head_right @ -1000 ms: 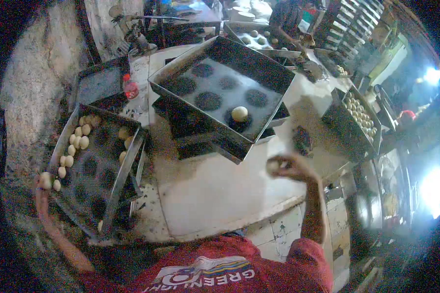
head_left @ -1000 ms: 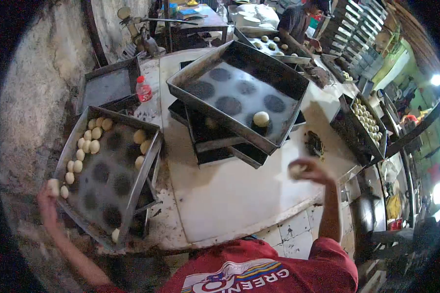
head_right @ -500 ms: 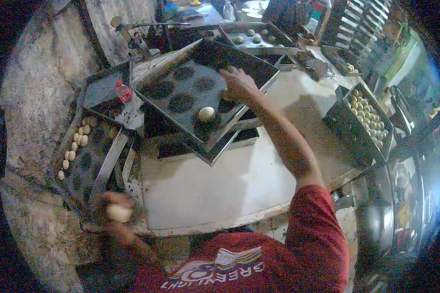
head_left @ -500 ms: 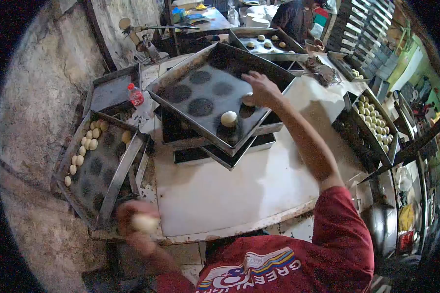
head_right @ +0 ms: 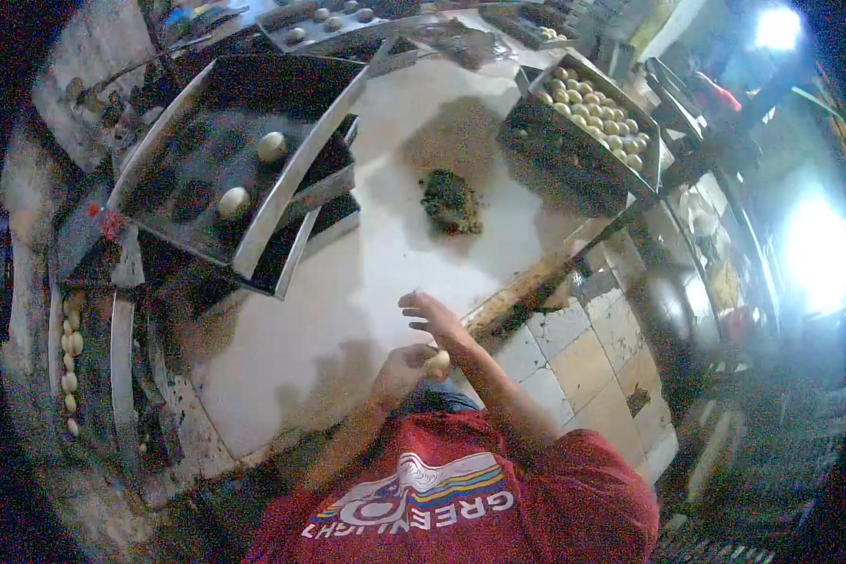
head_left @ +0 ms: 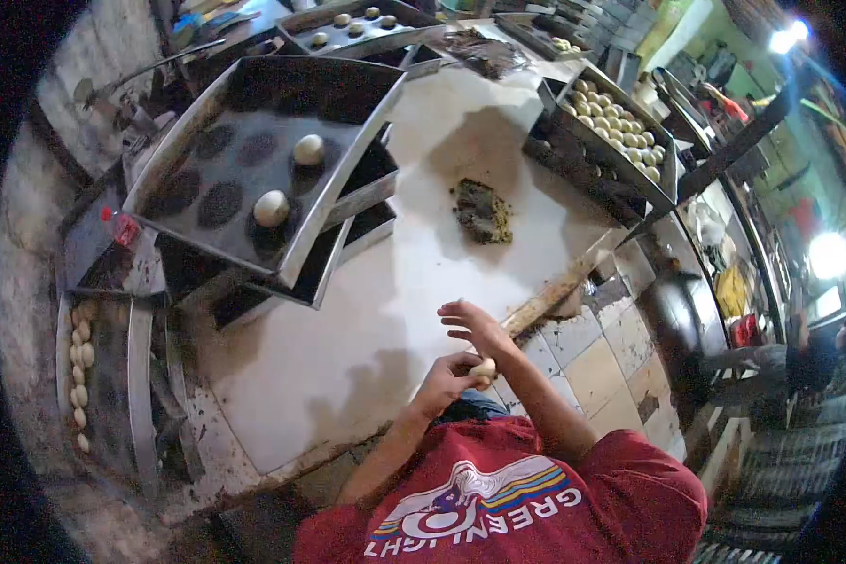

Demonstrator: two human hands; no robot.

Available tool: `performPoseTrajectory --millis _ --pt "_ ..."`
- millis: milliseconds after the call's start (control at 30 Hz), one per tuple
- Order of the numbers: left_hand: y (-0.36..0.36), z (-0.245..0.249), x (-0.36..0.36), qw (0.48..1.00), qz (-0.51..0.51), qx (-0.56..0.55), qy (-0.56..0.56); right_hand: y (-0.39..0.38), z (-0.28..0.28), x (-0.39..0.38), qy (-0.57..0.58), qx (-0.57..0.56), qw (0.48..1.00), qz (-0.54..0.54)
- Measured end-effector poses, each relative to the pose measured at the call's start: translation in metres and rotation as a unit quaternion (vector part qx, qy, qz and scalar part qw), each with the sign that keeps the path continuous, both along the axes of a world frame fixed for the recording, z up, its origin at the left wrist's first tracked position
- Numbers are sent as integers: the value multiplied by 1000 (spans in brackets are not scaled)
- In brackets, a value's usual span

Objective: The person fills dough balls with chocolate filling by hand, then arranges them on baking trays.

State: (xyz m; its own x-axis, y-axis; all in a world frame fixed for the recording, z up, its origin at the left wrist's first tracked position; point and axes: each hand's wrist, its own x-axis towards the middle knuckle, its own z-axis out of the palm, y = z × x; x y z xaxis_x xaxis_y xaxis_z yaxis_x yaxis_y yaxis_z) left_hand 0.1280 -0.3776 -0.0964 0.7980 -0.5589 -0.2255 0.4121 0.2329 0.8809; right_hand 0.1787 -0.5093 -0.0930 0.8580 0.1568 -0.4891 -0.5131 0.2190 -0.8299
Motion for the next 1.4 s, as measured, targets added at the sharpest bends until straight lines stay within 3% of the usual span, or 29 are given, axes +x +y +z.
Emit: performPoseTrajectory --millis 33,100,133,200,233,267,300,333,367,400,433,467,567,600,667,800,833,867,900,933,1000,1033,1100,1133,1200,1233,1400 --pt "-3 -8 5 997 -59 -22 45 -5 -3 1 1 2 1000 -3" --pt "-3 -4 16 978 -136 -90 133 -13 -7 9 -145 -252 941 175" --pt "-3 -8 20 978 -133 -87 134 -22 -9 17 -146 -248 941 176" --pt "-1 -19 23 989 -49 -102 100 -43 -19 47 -372 -362 848 106" --pt "1 -22 25 991 -17 -104 88 -66 -31 73 -381 -386 840 32" --pt "3 -23 22 993 62 81 -51 -92 -39 105 -384 -407 828 -41" --pt "3 -22 24 937 135 263 -187 -111 -29 135 -390 -438 807 -69" --pt "2 -32 31 934 141 272 -186 -125 -18 164 -394 -468 784 -101" --pt "-1 -54 38 952 304 18 42 -139 -15 187 -393 -460 790 -98" --pt "-3 -75 43 832 428 -241 259 -151 -15 208 -403 -465 787 -26" --pt "-4 -77 47 821 459 -227 254 -159 -18 221 -413 -467 781 45" --pt "-7 -78 47 819 466 -221 251 -162 -26 228 -415 -459 784 48" --pt "-25 -47 62 814 406 -325 260 -161 -37 246 -375 -582 688 218" --pt "-36 -43 68 810 414 -324 259 -165 -35 248 -378 -577 689 224" --pt "-57 -38 85 905 404 -89 97 -168 -33 255 -343 -565 713 233" --pt "-89 -28 120 915 374 -89 121 -184 -41 265 -362 -504 751 223" --pt "-97 -21 128 913 379 -91 117 -188 -28 259 -288 -441 829 191" --pt "-105 -13 135 899 366 -195 145 -194 -20 255 -208 -371 891 158" --pt "-112 -9 140 873 348 -295 172 -200 -24 254 -181 -324 917 148" --pt "-119 -13 145 871 352 -297 172 -205 -30 251 -182 -325 916 152" --pt "-129 -26 153 921 336 -166 111 -210 -40 237 -165 -116 978 61" --pt "-136 -20 158 924 345 -128 101 -205 -29 225 -162 -116 978 61" --pt "-141 -16 164 932 328 -133 77 -194 -2 199 -147 -12 988 43" --pt "-143 -10 166 932 327 -132 83 -186 6 186 -143 -13 989 41" --pt "-140 -18 166 944 304 -120 43 -168 24 159 -247 -233 935 103" --pt "-138 -18 165 954 282 -106 -2 -158 33 145 -335 -274 896 102" --pt "-90 -7 144 961 200 -193 -2 -115 62 102 -276 -297 910 92"
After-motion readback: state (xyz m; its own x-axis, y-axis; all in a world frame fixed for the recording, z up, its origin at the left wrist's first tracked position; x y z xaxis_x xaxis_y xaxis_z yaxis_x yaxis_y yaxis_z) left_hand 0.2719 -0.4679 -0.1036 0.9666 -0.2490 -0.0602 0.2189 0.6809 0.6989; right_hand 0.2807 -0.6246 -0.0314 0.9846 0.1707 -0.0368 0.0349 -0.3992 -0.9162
